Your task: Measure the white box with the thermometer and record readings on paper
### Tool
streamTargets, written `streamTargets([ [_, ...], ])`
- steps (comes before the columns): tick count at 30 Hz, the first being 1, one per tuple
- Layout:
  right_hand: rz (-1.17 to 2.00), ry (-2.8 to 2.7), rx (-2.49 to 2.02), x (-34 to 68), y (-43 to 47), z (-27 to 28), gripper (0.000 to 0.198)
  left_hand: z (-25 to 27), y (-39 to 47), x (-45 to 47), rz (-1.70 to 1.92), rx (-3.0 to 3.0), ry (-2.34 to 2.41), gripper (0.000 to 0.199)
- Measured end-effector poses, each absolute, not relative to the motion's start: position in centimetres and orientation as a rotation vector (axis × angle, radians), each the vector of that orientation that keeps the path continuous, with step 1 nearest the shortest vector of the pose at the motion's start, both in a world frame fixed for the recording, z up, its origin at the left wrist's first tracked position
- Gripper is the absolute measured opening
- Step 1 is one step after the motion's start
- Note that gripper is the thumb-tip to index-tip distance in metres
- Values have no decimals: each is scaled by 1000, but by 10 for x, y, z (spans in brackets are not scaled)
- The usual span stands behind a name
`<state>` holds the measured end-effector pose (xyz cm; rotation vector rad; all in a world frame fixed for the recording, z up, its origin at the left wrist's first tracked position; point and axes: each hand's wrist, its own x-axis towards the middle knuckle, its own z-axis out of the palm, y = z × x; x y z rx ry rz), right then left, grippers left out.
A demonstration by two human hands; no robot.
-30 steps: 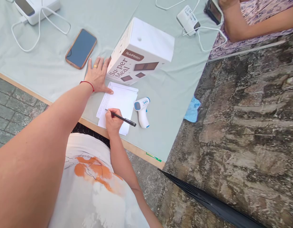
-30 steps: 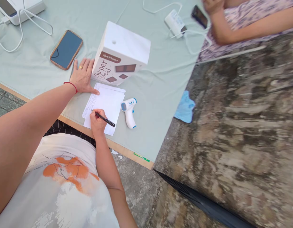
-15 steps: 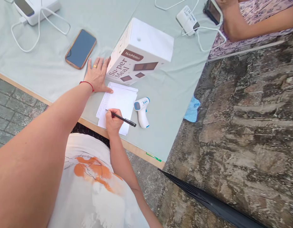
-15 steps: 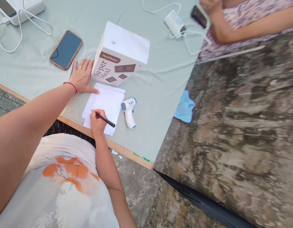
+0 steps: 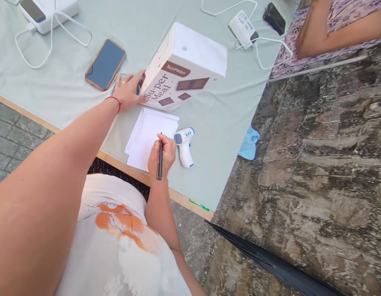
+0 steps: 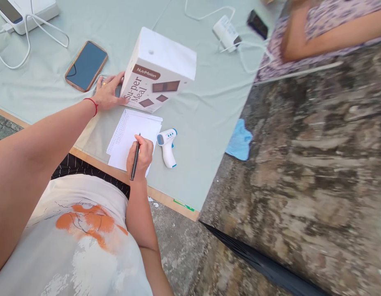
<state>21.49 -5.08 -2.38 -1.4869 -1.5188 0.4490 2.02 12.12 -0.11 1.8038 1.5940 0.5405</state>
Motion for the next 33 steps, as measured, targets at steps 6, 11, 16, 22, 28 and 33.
streamTargets([
  [6, 317, -1899, -1808, 251, -33, -39, 47, -5, 124, 14, 765, 1742, 1525, 72],
  [11, 160, -1571, -2208, 291, -24, -29, 57, -11, 123, 12, 815, 1853, 1512, 61],
  [16, 592, -1373, -2214, 310, -10, -12, 38, -12, 117, 15, 723, 1959, 1593, 67],
  [22, 1023, -1065, -1489, 249, 13, -5, 43, -14, 112, 19, 667, 2029, 1689, 73],
  [28, 1168, -1032, -1326, 211, 41, -12, 48, -17, 112, 19, 656, 2059, 1695, 78],
  [33, 1185, -976, -1328, 210, 43, -14, 48, -15, 112, 21, 672, 2026, 1690, 79],
])
